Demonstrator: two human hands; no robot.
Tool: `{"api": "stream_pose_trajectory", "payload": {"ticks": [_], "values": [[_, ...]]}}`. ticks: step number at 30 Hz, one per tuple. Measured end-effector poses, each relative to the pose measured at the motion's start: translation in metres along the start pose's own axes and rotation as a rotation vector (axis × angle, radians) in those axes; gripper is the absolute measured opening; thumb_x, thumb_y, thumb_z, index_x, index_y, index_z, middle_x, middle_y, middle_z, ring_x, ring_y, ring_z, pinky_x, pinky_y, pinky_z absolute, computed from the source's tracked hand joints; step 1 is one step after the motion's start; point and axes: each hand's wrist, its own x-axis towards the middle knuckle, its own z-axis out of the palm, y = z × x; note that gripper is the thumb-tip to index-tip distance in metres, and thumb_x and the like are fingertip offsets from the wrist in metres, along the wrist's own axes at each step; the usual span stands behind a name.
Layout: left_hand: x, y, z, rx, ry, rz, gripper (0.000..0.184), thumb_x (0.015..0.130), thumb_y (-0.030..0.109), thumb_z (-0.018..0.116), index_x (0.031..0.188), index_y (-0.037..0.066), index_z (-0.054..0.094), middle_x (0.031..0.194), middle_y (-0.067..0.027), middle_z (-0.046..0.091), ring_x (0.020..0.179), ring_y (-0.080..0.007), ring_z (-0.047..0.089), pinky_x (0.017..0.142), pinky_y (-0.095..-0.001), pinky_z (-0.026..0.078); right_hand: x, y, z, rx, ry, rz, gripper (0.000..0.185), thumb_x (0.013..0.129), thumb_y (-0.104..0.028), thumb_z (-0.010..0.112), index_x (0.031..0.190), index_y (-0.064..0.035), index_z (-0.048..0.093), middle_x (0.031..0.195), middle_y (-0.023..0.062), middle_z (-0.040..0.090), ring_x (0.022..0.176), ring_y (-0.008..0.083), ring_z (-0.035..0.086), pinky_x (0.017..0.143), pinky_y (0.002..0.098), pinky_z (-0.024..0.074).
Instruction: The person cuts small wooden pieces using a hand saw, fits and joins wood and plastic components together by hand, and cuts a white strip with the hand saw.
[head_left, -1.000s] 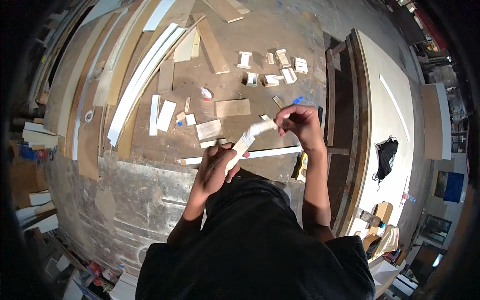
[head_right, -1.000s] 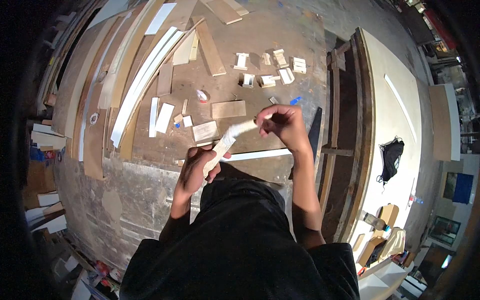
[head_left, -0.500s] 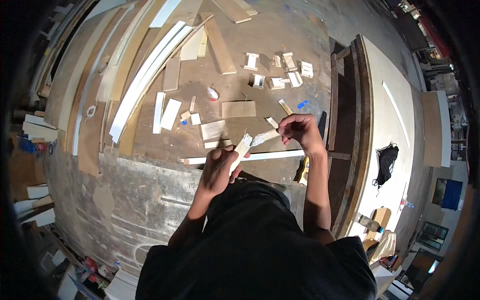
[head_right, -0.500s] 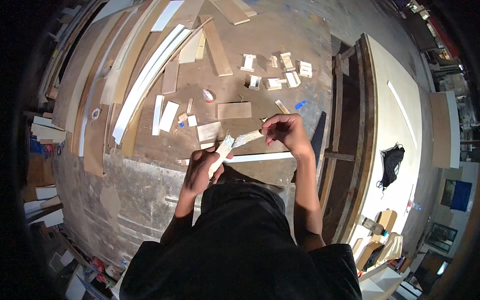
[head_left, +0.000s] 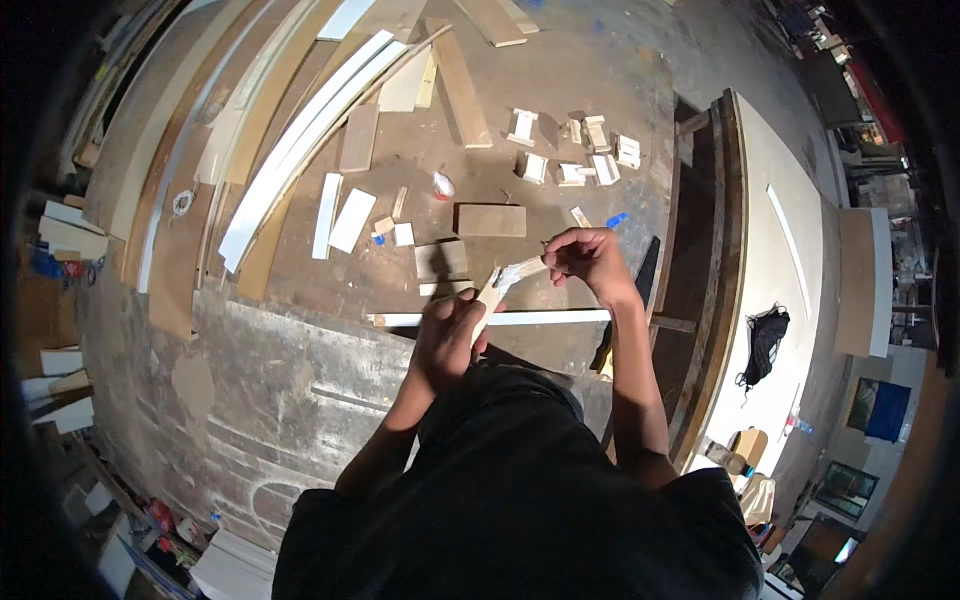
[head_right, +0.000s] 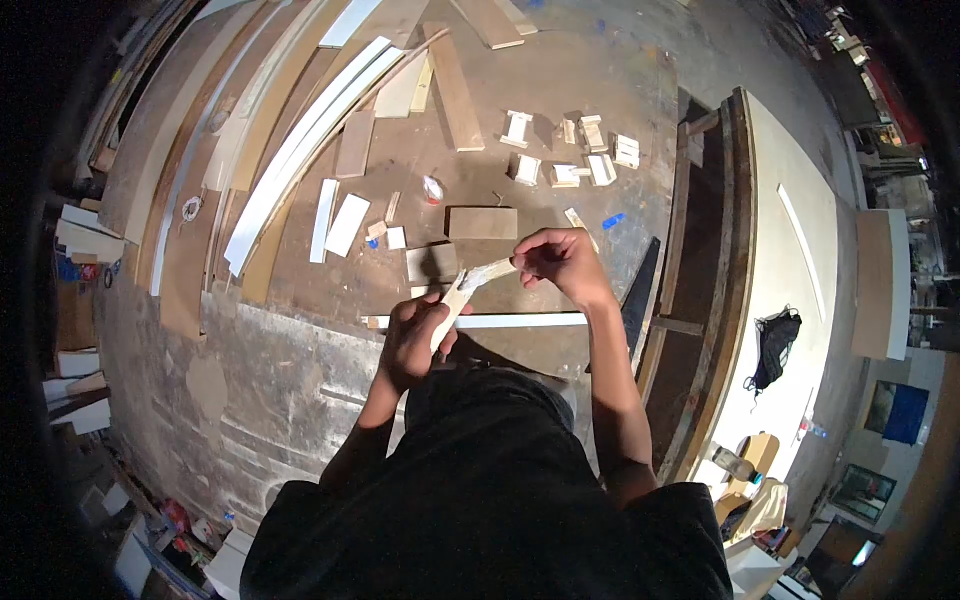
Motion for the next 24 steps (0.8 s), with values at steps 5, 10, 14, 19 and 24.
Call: {"api": "stream_pose_trajectory", "payload": {"ticks": [5,10,14,19,24], "values": [[-0.006,-0.018,-0.039,0.095,0.201,-0.072,0.032,0.105,0.020,0.046,0.105,-0.002,0.069,0.070,-0.0066,0.063,0.047,-0.0117,0.052,0.044,-0.0294,0.041,0.041,0.046,-0.013,-0.174,0.153,-0.007,0.009,0.087,0.007,0.072,0.095,0.0040,0.074,0.079,0.0087,0.073,0.067,0.0159,0.070,0.061,0.0295,0.0581],[-0.026,-0.023,-0.062,-0.270,0.361,-0.310,0.054,0.110,0.042,0.038,0.100,-0.001,0.069,0.061,-0.0032,0.058,0.049,-0.0104,0.053,0.046,-0.0267,0.040,0.129,0.057,0.039,-0.577,0.222,-0.336,0.009,0.080,0.002,0.073,0.088,0.0002,0.074,0.083,0.0139,0.074,0.074,0.0262,0.074,0.067,0.0351,0.0583],[-0.034,-0.023,-0.072,-0.247,0.432,-0.361,0.052,0.110,0.039,0.039,0.104,-0.003,0.069,0.062,-0.0041,0.059,0.050,-0.0116,0.054,0.048,-0.0269,0.041,0.211,0.096,0.069,-1.061,0.215,-0.645,0.013,0.076,0.001,0.067,0.088,-0.0021,0.072,0.084,0.0207,0.071,0.079,0.0387,0.071,0.072,0.0448,0.0574],[-0.037,-0.029,-0.082,-0.301,0.540,-0.379,0.050,0.105,0.037,0.042,0.112,-0.003,0.070,0.062,-0.0068,0.060,0.052,-0.0141,0.056,0.050,-0.0268,0.042,0.242,0.127,0.090,-1.197,0.133,-0.500,0.011,0.083,-0.011,0.067,0.092,-0.0066,0.073,0.089,0.0204,0.072,0.084,0.0398,0.071,0.073,0.0472,0.0578],[-0.038,-0.027,-0.089,-0.354,0.565,-0.387,0.044,0.107,0.028,0.039,0.114,-0.004,0.068,0.067,-0.0082,0.065,0.055,-0.0142,0.059,0.054,-0.0266,0.045,0.249,0.143,0.096,-1.381,0.048,-0.286,0.021,0.089,-0.025,0.067,0.103,-0.0105,0.071,0.095,0.0190,0.072,0.088,0.0367,0.072,0.075,0.0485,0.0579]]}}
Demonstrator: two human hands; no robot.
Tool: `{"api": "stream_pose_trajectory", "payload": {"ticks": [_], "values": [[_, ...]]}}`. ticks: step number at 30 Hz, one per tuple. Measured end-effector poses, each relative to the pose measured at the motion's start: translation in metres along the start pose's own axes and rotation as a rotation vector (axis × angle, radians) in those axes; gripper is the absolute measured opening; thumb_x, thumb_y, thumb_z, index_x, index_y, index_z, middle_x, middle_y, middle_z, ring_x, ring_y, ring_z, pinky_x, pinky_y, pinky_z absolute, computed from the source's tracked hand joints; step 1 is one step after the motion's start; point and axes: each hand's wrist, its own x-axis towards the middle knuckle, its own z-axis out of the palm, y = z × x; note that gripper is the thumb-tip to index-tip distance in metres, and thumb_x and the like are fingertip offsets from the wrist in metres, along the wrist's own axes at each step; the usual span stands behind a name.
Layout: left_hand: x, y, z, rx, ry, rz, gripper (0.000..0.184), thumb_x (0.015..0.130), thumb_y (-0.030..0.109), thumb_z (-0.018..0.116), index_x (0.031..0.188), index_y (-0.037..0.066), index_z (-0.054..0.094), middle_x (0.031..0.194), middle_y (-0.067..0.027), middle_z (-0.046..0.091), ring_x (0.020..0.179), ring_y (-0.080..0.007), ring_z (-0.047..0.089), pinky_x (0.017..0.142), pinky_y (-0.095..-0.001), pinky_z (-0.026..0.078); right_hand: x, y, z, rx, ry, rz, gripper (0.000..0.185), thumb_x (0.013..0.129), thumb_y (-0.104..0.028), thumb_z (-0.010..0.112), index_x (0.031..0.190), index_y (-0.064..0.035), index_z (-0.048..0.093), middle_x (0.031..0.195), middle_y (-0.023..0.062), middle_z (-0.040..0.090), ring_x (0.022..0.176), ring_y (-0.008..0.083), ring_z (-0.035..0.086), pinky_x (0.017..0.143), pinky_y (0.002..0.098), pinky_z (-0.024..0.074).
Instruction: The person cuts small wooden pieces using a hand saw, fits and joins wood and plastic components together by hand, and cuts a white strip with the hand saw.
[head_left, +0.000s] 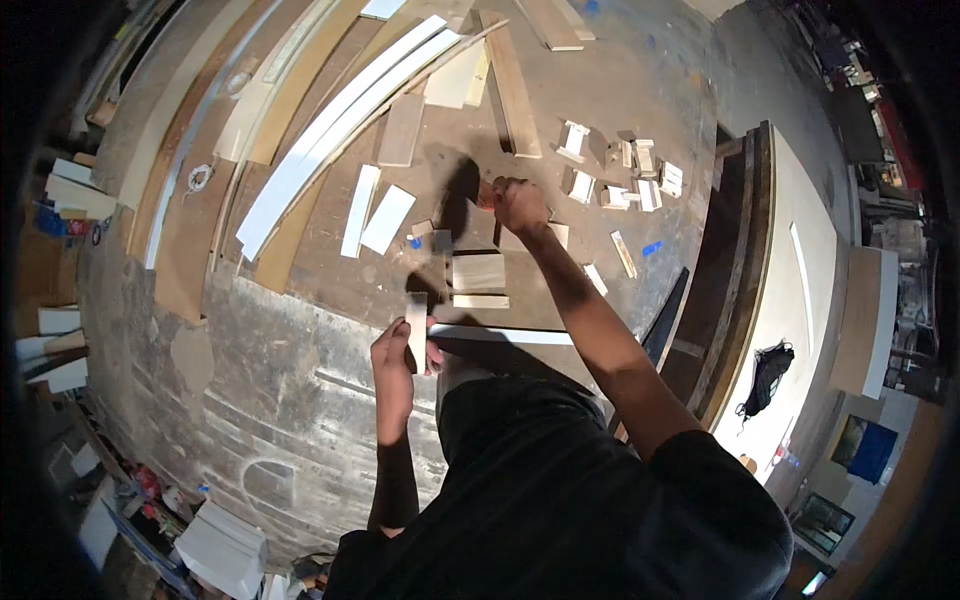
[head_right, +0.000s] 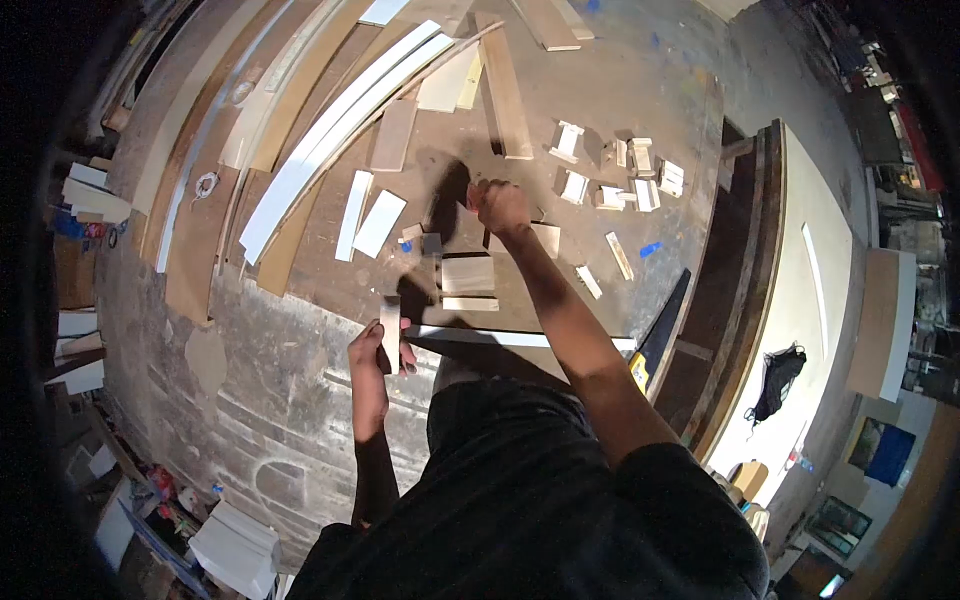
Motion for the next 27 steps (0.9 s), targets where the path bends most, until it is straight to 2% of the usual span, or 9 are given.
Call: {"api": "stream_pose_trajectory", "payload": {"ticks": [3,6,8,10,12,17,19,21,27], "values": [[0.004,0.004,-0.001,-0.015,0.026,-0.011,0.044,0.107,0.029,0.039,0.115,-0.004,0.067,0.068,-0.0095,0.067,0.056,-0.0148,0.059,0.055,-0.0272,0.046,-0.016,-0.001,-0.017,0.063,0.139,0.027,0.029,0.088,-0.035,0.074,0.103,-0.0105,0.073,0.097,0.0168,0.074,0.088,0.0372,0.073,0.074,0.0469,0.0583],[0.011,0.004,-0.007,-0.008,0.036,0.007,0.044,0.107,0.028,0.039,0.117,-0.004,0.067,0.070,-0.0114,0.069,0.058,-0.0153,0.060,0.056,-0.0281,0.048,-0.052,0.008,-0.023,0.124,0.474,0.076,0.047,0.085,-0.040,0.075,0.120,-0.0114,0.067,0.104,0.0179,0.072,0.091,0.0371,0.072,0.078,0.0470,0.0586],[0.016,0.007,-0.007,-0.005,0.028,0.003,0.044,0.106,0.027,0.038,0.117,-0.004,0.066,0.072,-0.0124,0.070,0.059,-0.0153,0.061,0.056,-0.0285,0.048,-0.096,0.016,-0.001,0.244,0.104,0.248,0.053,0.083,-0.043,0.077,0.125,-0.0120,0.067,0.110,0.0181,0.072,0.099,0.0367,0.071,0.078,0.0462,0.0587],[0.021,0.009,0.000,0.001,0.004,-0.012,0.043,0.106,0.027,0.038,0.117,-0.004,0.066,0.075,-0.0138,0.071,0.058,-0.0163,0.061,0.056,-0.0300,0.049,-0.142,0.040,0.065,0.159,0.092,-0.184,0.041,0.082,-0.042,0.081,0.110,-0.0146,0.071,0.101,0.0094,0.071,0.089,0.0344,0.070,0.070,0.0442,0.0575],[0.023,0.014,0.007,-0.030,-0.056,-0.074,0.042,0.106,0.026,0.039,0.117,-0.005,0.066,0.076,-0.0145,0.071,0.056,-0.0176,0.061,0.055,-0.0320,0.050,-0.171,0.008,0.051,0.264,-0.004,-0.276,0.034,0.080,-0.042,0.081,0.099,-0.0159,0.071,0.104,0.0078,0.071,0.093,0.0319,0.070,0.068,0.0451,0.0574],[0.019,0.034,0.017,0.046,-0.173,-0.060,0.042,0.105,0.025,0.040,0.113,-0.005,0.069,0.073,-0.0119,0.068,0.054,-0.0171,0.061,0.051,-0.0289,0.049,-0.198,0.021,0.091,0.151,-0.024,-0.292,0.031,0.080,-0.039,0.080,0.102,-0.0178,0.074,0.098,0.0086,0.071,0.088,0.0292,0.071,0.066,0.0432,0.0581],[0.017,0.039,0.020,0.064,-0.178,-0.047,0.042,0.104,0.025,0.041,0.113,-0.005,0.069,0.072,-0.0115,0.068,0.054,-0.0168,0.061,0.051,-0.0288,0.049,-0.199,0.019,0.080,0.093,-0.065,-0.287,0.032,0.080,-0.037,0.079,0.105,-0.0180,0.074,0.096,0.0086,0.071,0.086,0.0286,0.071,0.067,0.0423,0.0585],[0.018,0.043,0.023,0.085,-0.189,-0.011,0.043,0.103,0.025,0.042,0.113,-0.006,0.068,0.071,-0.0105,0.067,0.053,-0.0161,0.061,0.050,-0.0283,0.048,-0.200,0.014,0.057,0.301,0.193,-0.264,0.032,0.077,-0.030,0.083,0.105,-0.0150,0.076,0.093,0.0073,0.071,0.079,0.0287,0.069,0.067,0.0398,0.0584],[0.010,0.057,0.037,0.093,-0.229,0.089,0.045,0.100,0.031,0.045,0.113,-0.007,0.067,0.070,-0.0108,0.066,0.054,-0.0167,0.062,0.047,-0.0290,0.047,-0.225,-0.018,-0.120,0.810,0.180,-0.045,0.032,0.069,-0.007,0.084,0.099,-0.0026,0.077,0.090,0.0106,0.067,0.077,0.0205,0.066,0.070,0.0313,0.0520]]}}
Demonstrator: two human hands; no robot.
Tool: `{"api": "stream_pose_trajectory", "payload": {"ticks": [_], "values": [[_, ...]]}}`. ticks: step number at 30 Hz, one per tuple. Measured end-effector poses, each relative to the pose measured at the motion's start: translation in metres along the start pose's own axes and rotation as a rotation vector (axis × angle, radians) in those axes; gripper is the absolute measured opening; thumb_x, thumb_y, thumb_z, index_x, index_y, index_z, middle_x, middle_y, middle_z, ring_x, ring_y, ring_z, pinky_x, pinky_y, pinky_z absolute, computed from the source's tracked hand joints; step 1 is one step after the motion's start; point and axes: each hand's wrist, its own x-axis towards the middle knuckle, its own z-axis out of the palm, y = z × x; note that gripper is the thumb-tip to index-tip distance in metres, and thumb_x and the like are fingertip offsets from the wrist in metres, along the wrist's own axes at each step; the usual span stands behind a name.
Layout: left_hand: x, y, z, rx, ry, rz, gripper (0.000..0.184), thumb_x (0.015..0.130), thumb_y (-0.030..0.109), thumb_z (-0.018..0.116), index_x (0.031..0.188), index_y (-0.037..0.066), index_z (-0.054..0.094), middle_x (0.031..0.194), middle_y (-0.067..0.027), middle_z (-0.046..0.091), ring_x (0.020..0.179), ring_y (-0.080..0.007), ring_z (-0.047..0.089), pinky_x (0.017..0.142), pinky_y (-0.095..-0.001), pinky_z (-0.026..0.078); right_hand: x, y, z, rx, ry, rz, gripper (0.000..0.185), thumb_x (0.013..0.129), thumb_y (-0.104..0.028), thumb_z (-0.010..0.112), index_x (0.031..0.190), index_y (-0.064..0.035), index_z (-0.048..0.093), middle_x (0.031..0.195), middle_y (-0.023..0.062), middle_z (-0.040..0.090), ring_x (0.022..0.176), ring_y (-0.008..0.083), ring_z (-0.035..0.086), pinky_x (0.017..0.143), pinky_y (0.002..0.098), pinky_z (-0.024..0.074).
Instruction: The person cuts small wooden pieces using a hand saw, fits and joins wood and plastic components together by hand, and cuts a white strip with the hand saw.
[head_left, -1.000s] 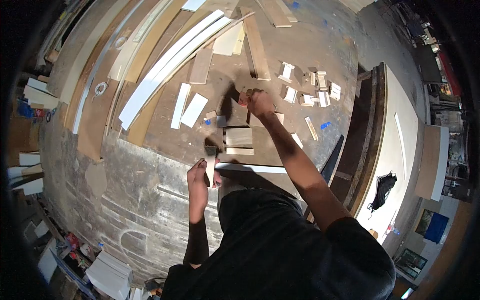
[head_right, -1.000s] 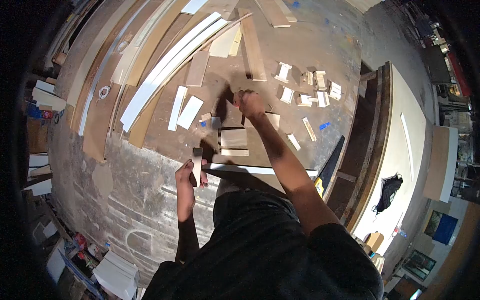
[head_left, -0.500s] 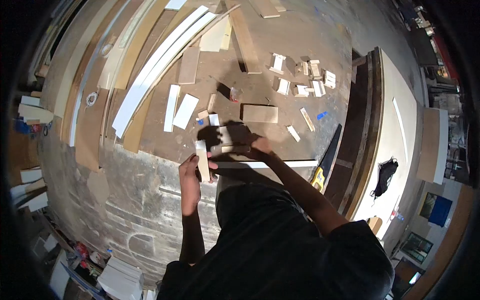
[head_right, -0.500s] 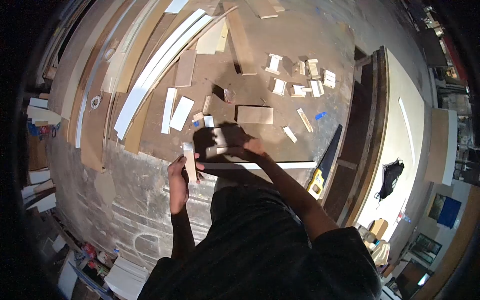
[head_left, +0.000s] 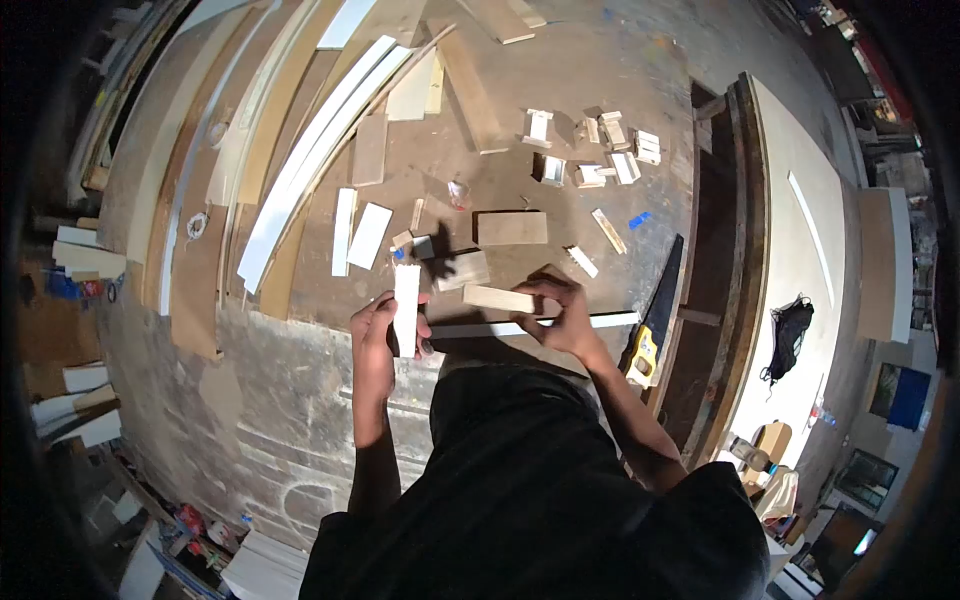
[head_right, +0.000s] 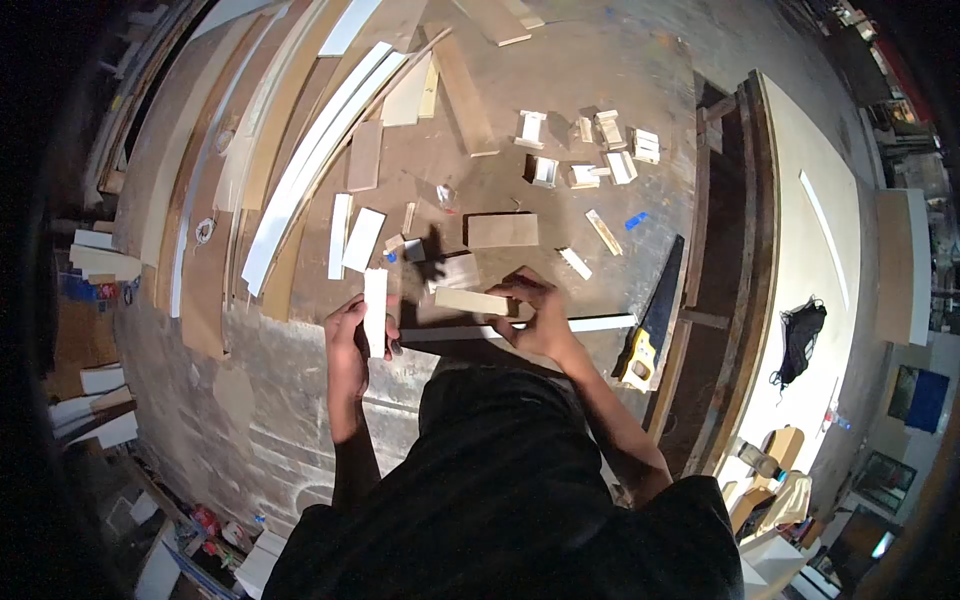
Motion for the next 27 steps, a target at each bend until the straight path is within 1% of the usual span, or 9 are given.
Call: {"api": "stream_pose_trajectory", "payload": {"ticks": [3,6,9,10,19,21,22,25,27], "values": [[-0.004,0.017,0.018,0.003,-0.007,-0.005,0.047,0.101,0.031,0.045,0.113,-0.008,0.069,0.071,-0.0101,0.066,0.054,-0.0146,0.060,0.050,-0.0270,0.047,0.009,-0.078,-0.044,-0.014,0.118,-0.152,0.033,0.068,-0.005,0.084,0.100,-0.0024,0.076,0.093,0.0116,0.069,0.081,0.0225,0.068,0.076,0.0316,0.0529],[-0.011,0.040,0.041,0.014,-0.048,0.033,0.047,0.101,0.030,0.044,0.113,-0.008,0.069,0.071,-0.0101,0.066,0.054,-0.0142,0.060,0.050,-0.0267,0.047,0.008,-0.116,-0.071,0.075,0.165,-0.200,0.036,0.066,-0.004,0.086,0.100,-0.0003,0.076,0.095,0.0130,0.072,0.086,0.0242,0.069,0.080,0.0329,0.0531],[-0.021,0.062,0.061,0.029,-0.120,0.059,0.048,0.101,0.030,0.044,0.115,-0.008,0.069,0.070,-0.0100,0.066,0.055,-0.0141,0.060,0.050,-0.0268,0.047,-0.002,-0.138,-0.093,0.114,0.183,-0.162,0.038,0.066,-0.007,0.090,0.100,0.0026,0.075,0.095,0.0148,0.073,0.089,0.0250,0.069,0.081,0.0340,0.0535],[-0.024,0.068,0.066,0.035,-0.153,0.074,0.048,0.101,0.028,0.044,0.117,-0.009,0.068,0.070,-0.0108,0.067,0.055,-0.0144,0.061,0.049,-0.0264,0.047,-0.005,-0.144,-0.097,0.205,0.201,-0.127,0.039,0.064,-0.007,0.091,0.099,0.0010,0.077,0.095,0.0123,0.072,0.089,0.0201,0.070,0.080,0.0295,0.0518],[-0.043,0.075,0.094,0.013,-0.197,0.080,0.046,0.099,0.026,0.047,0.116,-0.012,0.067,0.070,-0.0142,0.069,0.051,-0.0151,0.060,0.047,-0.0257,0.046,-0.028,-0.140,-0.121,0.499,0.165,-0.145,0.041,0.068,-0.014,0.094,0.100,0.0030,0.075,0.095,0.0141,0.072,0.089,0.0227,0.068,0.083,0.0343,0.0511],[-0.048,0.079,0.099,0.053,-0.187,0.140,0.046,0.099,0.026,0.047,0.115,-0.012,0.068,0.071,-0.0144,0.069,0.051,-0.0143,0.059,0.048,-0.0248,0.046,-0.030,-0.137,-0.120,0.706,0.191,-0.156,0.040,0.071,-0.013,0.092,0.102,0.0032,0.073,0.097,0.0150,0.073,0.094,0.0252,0.069,0.087,0.0367,0.0518],[-0.050,0.082,0.103,0.056,-0.186,0.143,0.046,0.099,0.026,0.047,0.115,-0.012,0.068,0.071,-0.0144,0.069,0.051,-0.0143,0.059,0.048,-0.0248,0.046,-0.030,-0.139,-0.120,0.764,0.214,-0.176,0.036,0.074,-0.012,0.089,0.099,0.0017,0.069,0.104,0.0197,0.073,0.102,0.0282,0.071,0.092,0.0396,0.0540],[-0.056,0.090,0.116,0.105,-0.248,0.169,0.045,0.100,0.024,0.047,0.115,-0.012,0.068,0.072,-0.0148,0.070,0.052,-0.0138,0.060,0.048,-0.0245,0.046,-0.038,-0.145,-0.124,0.902,0.331,-0.147,0.036,0.075,-0.012,0.089,0.097,-0.0002,0.062,0.106,0.0254,0.072,0.109,0.0309,0.071,0.094,0.0423,0.0559],[-0.063,0.091,0.131,0.084,-0.282,0.143,0.043,0.101,0.022,0.046,0.115,-0.012,0.069,0.073,-0.0150,0.070,0.054,-0.0140,0.061,0.048,-0.0246,0.046,-0.048,-0.132,-0.136,0.814,0.334,-0.195,0.039,0.076,-0.011,0.089,0.098,-0.0017,0.058,0.108,0.0278,0.072,0.113,0.0319,0.071,0.094,0.0422,0.0569]]}}
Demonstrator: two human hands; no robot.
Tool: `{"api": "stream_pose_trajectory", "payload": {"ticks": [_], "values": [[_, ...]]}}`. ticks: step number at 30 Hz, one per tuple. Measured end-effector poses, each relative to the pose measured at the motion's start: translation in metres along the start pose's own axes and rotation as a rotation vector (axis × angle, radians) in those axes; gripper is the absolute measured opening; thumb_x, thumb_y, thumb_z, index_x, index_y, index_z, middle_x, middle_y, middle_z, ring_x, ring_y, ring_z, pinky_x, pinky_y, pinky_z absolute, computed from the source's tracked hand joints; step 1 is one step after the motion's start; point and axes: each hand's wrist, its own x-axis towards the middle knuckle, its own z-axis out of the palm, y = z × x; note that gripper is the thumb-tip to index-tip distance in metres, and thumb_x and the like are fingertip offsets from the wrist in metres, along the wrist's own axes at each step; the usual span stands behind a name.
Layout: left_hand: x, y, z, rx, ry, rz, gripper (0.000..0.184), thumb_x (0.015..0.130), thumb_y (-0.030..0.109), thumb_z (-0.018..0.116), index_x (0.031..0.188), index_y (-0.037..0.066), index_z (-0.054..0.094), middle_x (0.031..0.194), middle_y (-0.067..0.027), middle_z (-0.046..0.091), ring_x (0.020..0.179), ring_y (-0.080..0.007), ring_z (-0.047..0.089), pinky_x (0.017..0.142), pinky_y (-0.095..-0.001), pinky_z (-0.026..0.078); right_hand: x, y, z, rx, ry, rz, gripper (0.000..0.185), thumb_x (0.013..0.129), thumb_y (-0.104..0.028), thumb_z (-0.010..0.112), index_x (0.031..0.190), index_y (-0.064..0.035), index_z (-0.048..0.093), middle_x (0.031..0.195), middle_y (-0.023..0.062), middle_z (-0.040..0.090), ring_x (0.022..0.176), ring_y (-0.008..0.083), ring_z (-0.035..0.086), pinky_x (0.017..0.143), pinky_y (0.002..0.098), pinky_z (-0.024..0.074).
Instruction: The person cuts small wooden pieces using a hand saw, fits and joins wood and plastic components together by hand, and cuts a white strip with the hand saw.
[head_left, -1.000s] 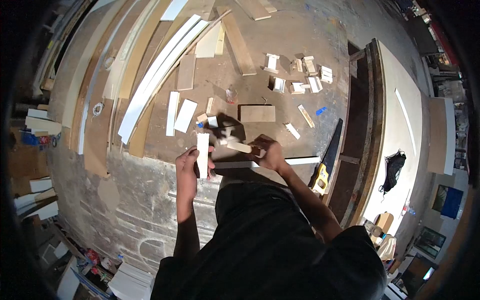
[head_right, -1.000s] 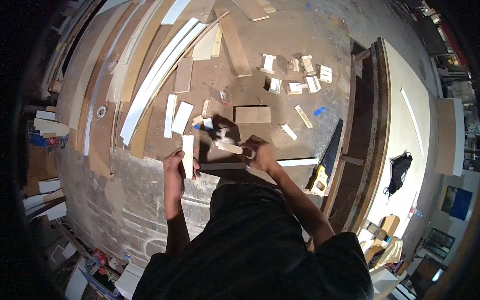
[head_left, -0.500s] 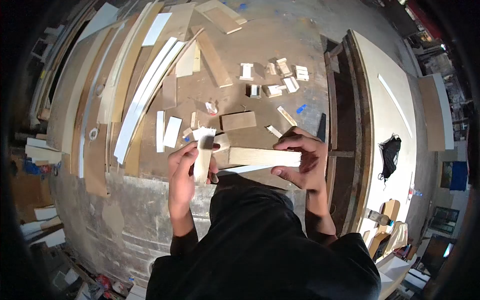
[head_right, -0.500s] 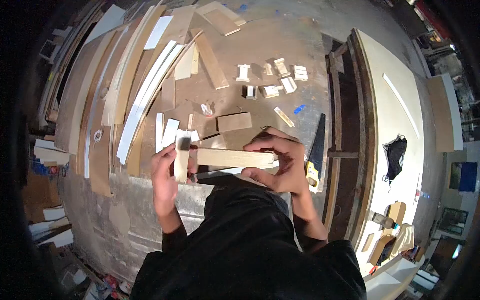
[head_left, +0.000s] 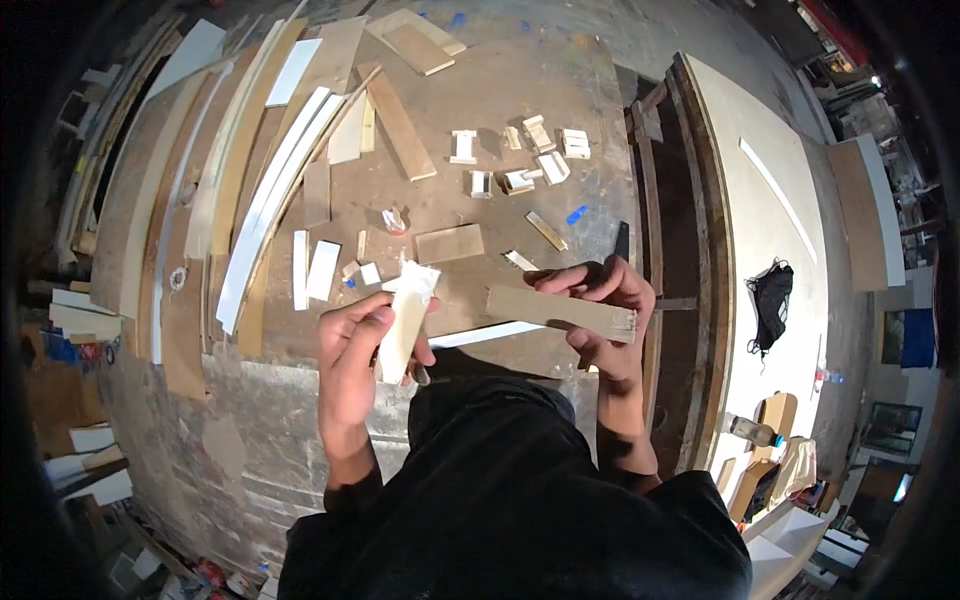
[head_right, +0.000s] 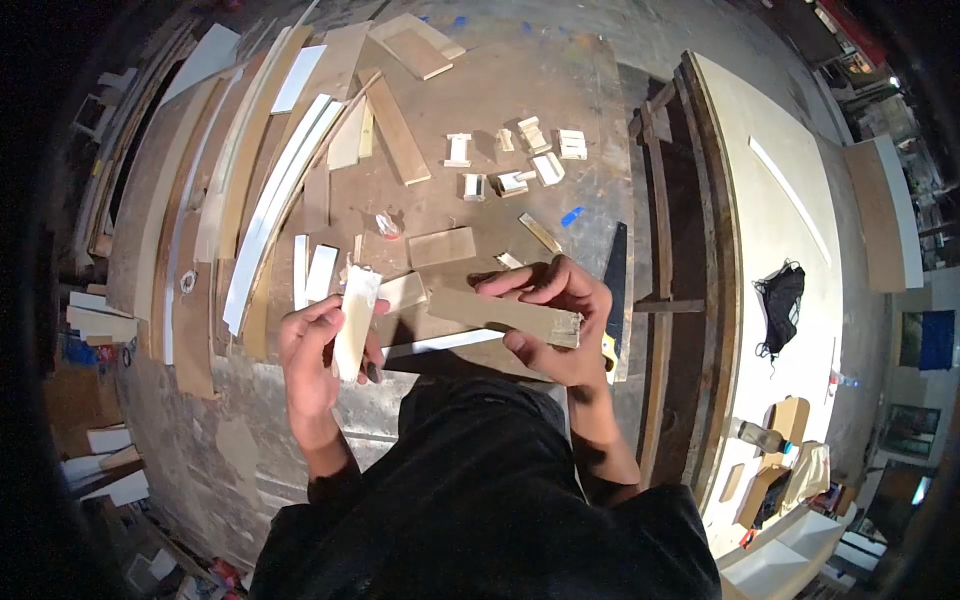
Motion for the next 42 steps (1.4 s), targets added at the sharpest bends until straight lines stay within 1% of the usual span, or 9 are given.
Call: {"api": "stream_pose_trajectory", "payload": {"ticks": [4,8,10,20,23,25,30,35,42], "values": [[-0.005,0.004,0.032,-0.018,-0.064,-0.090,0.035,0.104,0.015,0.045,0.112,-0.011,0.067,0.073,-0.0162,0.070,0.058,-0.0155,0.066,0.049,-0.0251,0.050,-0.020,-0.020,-0.016,-0.384,0.030,-0.089,0.042,0.072,-0.010,0.092,0.098,0.0009,0.060,0.100,0.0212,0.075,0.097,0.0279,0.075,0.085,0.0366,0.0583],[-0.006,-0.001,0.059,0.011,-0.162,-0.045,0.032,0.108,0.015,0.046,0.113,-0.011,0.063,0.083,-0.0184,0.072,0.061,-0.0155,0.068,0.053,-0.0251,0.054,-0.011,-0.056,-0.013,-1.085,0.002,-0.452,0.050,0.067,-0.016,0.095,0.106,0.0058,0.073,0.089,0.0113,0.071,0.073,0.0200,0.071,0.066,0.0312,0.0558],[-0.004,0.002,0.078,0.019,-0.171,-0.056,0.031,0.107,0.014,0.046,0.114,-0.011,0.063,0.086,-0.0178,0.073,0.062,-0.0146,0.068,0.053,-0.0248,0.054,-0.008,-0.075,-0.004,-1.139,-0.061,-0.205,0.047,0.067,-0.022,0.095,0.104,0.0000,0.077,0.089,0.0111,0.070,0.072,0.0202,0.068,0.061,0.0298,0.0502],[0.002,-0.010,0.121,0.052,-0.256,0.017,0.029,0.104,0.011,0.047,0.117,-0.010,0.063,0.094,-0.0120,0.074,0.068,-0.0095,0.066,0.054,-0.0241,0.057,-0.010,-0.088,-0.029,-1.060,-0.024,-0.162,0.052,0.064,-0.023,0.095,0.109,-0.0036,0.081,0.081,0.0075,0.066,0.068,0.0165,0.062,0.060,0.0277,0.0480],[0.004,-0.013,0.128,0.041,-0.270,0.006,0.028,0.104,0.011,0.047,0.116,-0.009,0.063,0.094,-0.0117,0.074,0.069,-0.0100,0.066,0.058,-0.0239,0.055,-0.009,-0.091,-0.038,-1.084,-0.056,-0.141,0.051,0.064,-0.023,0.095,0.109,-0.0032,0.081,0.082,0.0079,0.066,0.069,0.0162,0.062,0.061,0.0271,0.0481],[0.008,-0.018,0.132,0.120,-0.278,0.093,0.031,0.103,0.014,0.045,0.110,-0.011,0.062,0.094,-0.0200,0.074,0.068,-0.0168,0.071,0.055,-0.0265,0.058,-0.006,-0.094,-0.047,-1.058,-0.099,-0.135,0.048,0.068,-0.019,0.094,0.111,-0.0026,0.080,0.084,0.0083,0.063,0.070,0.0158,0.063,0.060,0.0277,0.0499],[0.013,-0.026,0.133,0.177,-0.296,0.138,0.026,0.101,0.011,0.047,0.105,-0.010,0.061,0.088,-0.0170,0.071,0.071,-0.0163,0.071,0.056,-0.0275,0.058,-0.001,-0.098,-0.055,-1.016,-0.152,-0.101,0.045,0.071,-0.017,0.092,0.112,-0.0032,0.079,0.085,0.0082,0.062,0.069,0.0163,0.064,0.059,0.0290,0.0515],[0.014,-0.035,0.135,0.300,-0.227,0.144,0.022,0.100,0.009,0.048,0.099,-0.009,0.061,0.083,-0.0134,0.067,0.070,-0.0163,0.071,0.059,-0.0293,0.059,0.003,-0.100,-0.063,-1.008,-0.201,-0.035,0.047,0.064,-0.013,0.095,0.106,0.0029,0.079,0.082,0.0115,0.067,0.071,0.0192,0.064,0.063,0.0287,0.0499],[0.025,-0.026,0.146,0.201,-0.243,0.107,0.021,0.102,0.016,0.058,0.096,-0.004,0.062,0.073,-0.0069,0.065,0.062,-0.0091,0.063,0.055,-0.0239,0.048,0.005,-0.094,-0.065,-0.985,-0.153,-0.041,0.045,0.064,-0.010,0.095,0.104,0.0046,0.078,0.082,0.0137,0.068,0.072,0.0201,0.066,0.063,0.0301,0.0512]]}}
